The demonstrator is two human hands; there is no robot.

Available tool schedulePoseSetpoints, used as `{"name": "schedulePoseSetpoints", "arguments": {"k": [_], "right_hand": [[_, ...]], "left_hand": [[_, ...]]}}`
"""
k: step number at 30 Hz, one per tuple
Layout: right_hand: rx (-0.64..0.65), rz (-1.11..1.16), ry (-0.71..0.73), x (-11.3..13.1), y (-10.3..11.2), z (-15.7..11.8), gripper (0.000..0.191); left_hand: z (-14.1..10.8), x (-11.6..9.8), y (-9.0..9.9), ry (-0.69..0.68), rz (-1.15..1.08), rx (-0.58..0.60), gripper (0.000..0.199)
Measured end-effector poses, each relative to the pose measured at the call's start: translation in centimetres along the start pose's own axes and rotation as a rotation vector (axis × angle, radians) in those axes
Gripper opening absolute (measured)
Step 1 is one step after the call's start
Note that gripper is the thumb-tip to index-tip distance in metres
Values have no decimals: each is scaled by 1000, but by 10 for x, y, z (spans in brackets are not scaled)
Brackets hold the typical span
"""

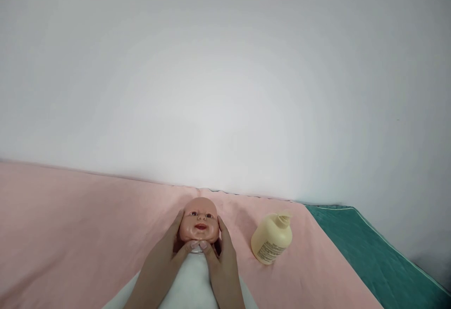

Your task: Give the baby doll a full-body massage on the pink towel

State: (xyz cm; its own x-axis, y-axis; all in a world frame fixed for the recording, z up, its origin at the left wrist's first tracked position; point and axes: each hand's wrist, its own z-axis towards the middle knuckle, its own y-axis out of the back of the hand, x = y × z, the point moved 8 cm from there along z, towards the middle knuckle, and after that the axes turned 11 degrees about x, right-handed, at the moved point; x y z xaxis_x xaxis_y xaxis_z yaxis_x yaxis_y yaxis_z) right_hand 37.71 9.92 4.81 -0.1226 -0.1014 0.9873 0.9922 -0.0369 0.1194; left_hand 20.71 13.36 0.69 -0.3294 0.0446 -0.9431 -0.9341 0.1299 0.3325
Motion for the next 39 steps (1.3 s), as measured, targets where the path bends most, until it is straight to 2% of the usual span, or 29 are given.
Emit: {"name": "schedulePoseSetpoints", "arguments": {"k": [6,15,22,25,30,32,35,37,39], "right_hand": [[7,81,-12,-4,3,1,65],[-3,-10,3,2,7,0,57],[-3,-39,19,-1,8,3,63],[-27,-13,48,-2,8,5,62],[-53,17,79,-3,10,6,52],[-31,-7,61,-2,12,6,50],[-38,-94,29,10,25,1,44],[-88,-113,56,26,41,-5,41],[-150,-76,119,47,60,-13,38]], "left_hand": [[-11,-19,3,20,95,3,69],[-7,-19,3,16,160,20,65],[-7,-21,9,-62,208,-41,58],[-5,-19,10,-57,206,-26,60],[-4,-23,11,-88,186,-5,61],[-7,-26,15,-67,216,-37,61],[-18,-39,30,-50,276,-138,65],[-28,-56,40,-80,281,-198,67],[-37,-77,44,-138,237,-204,60]]}}
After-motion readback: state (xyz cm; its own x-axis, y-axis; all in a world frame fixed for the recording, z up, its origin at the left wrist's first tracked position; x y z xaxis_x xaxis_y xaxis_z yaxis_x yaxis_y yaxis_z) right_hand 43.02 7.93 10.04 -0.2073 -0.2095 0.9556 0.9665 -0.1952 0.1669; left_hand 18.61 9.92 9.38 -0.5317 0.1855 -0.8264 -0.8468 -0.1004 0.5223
